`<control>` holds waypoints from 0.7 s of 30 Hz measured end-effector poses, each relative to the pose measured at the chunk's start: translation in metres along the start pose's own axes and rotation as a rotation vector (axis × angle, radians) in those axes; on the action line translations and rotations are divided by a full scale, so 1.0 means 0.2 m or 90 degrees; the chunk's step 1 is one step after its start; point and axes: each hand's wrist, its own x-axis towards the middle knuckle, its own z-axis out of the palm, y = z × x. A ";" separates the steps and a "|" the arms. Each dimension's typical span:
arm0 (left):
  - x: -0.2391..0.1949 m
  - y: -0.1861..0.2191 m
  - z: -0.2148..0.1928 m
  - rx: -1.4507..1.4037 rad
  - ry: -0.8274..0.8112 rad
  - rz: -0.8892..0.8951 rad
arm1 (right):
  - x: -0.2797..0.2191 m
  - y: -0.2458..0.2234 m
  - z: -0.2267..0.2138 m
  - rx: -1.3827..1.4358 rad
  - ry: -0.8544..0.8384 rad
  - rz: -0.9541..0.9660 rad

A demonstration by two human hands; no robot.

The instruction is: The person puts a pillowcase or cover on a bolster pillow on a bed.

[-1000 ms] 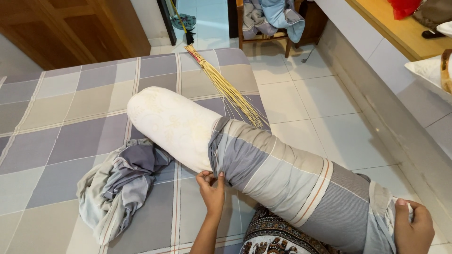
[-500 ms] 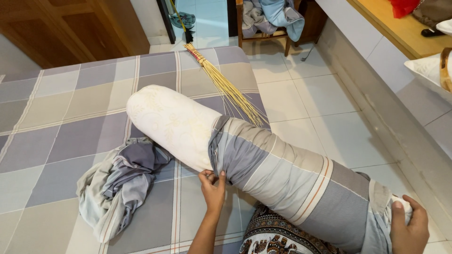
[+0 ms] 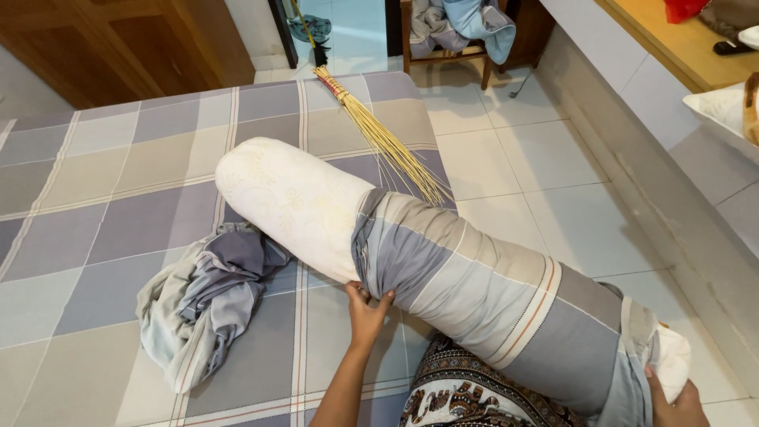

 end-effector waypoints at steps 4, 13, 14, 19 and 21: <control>0.03 -0.08 0.03 -0.058 -0.005 -0.014 | -0.04 -0.13 0.00 -0.135 0.011 0.110; 0.22 0.00 0.12 0.018 0.126 0.097 | -0.05 -0.58 0.00 0.193 0.082 0.183; 0.25 0.07 0.11 0.063 0.154 0.133 | -0.06 -0.64 -0.06 0.211 0.109 0.145; 0.36 0.50 0.00 0.172 0.209 0.330 | 0.07 -0.52 -0.21 0.179 0.206 -0.026; 0.37 0.72 -0.08 0.148 0.208 0.284 | 0.03 -0.62 -0.28 0.145 0.245 -0.123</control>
